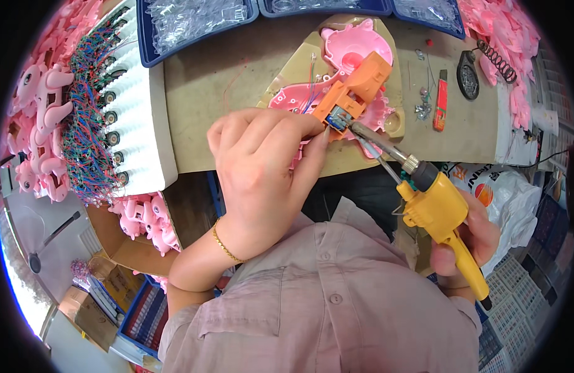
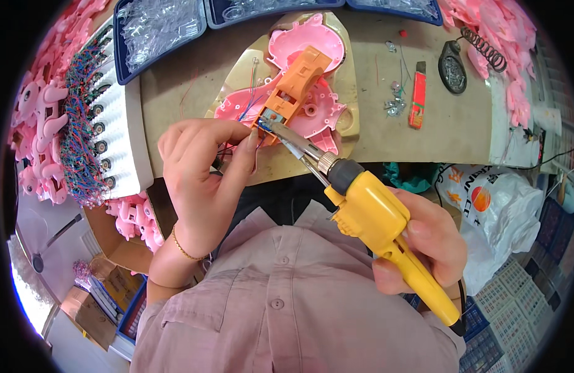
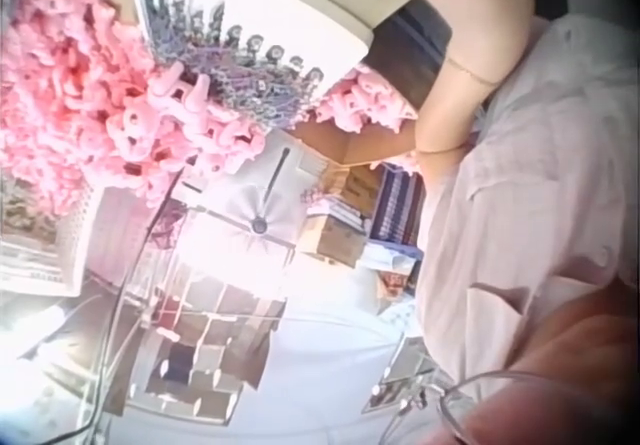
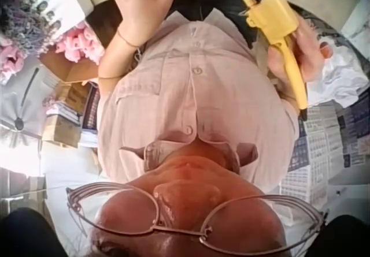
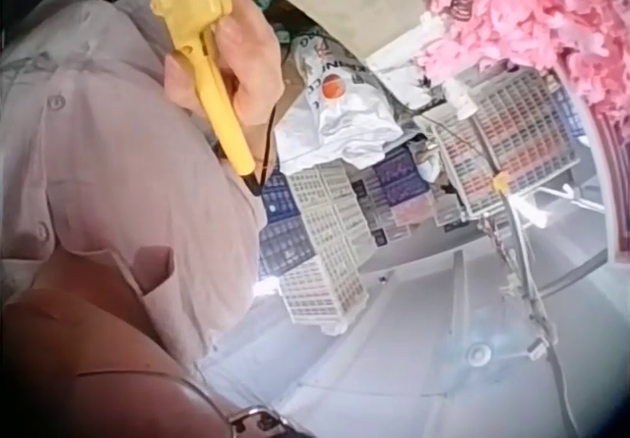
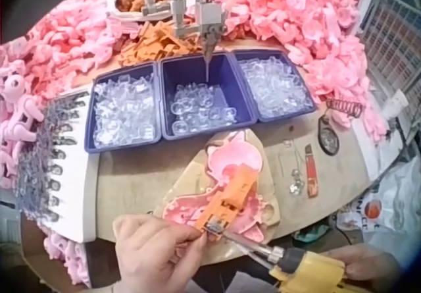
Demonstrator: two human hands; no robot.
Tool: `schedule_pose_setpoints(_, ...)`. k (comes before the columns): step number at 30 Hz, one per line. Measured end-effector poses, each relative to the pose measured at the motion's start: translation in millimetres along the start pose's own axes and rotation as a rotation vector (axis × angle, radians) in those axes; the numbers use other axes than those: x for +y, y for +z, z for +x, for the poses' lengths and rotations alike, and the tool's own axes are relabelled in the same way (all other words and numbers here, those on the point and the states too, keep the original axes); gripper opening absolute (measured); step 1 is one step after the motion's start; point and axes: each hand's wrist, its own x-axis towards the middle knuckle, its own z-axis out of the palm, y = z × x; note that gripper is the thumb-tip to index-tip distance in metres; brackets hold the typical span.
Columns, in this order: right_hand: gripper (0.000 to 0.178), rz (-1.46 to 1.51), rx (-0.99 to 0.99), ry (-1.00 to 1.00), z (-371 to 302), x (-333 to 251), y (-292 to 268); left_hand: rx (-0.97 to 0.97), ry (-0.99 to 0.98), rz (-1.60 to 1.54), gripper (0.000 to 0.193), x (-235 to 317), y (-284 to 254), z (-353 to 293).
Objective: Assembling plastic toy pink unicorns by inserting electronic components and soldering wires.
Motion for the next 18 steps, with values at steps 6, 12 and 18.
schedule_pose_setpoints(6, 0.057, 0.034, 0.032, -0.009, 5, -1, 10, -0.002, 0.000, 0.006, 0.008, 0, 0, -1)
schedule_pose_setpoints(12, 0.050, 0.059, -0.021, 0.182, 3, -13, -2, -0.006, 0.001, 0.001, 0.009, 2, 0, 1)
schedule_pose_setpoints(18, 0.053, 0.080, -0.304, 0.407, 6, -14, -11, -0.031, 0.004, 0.033, 0.009, 0, 0, 1)
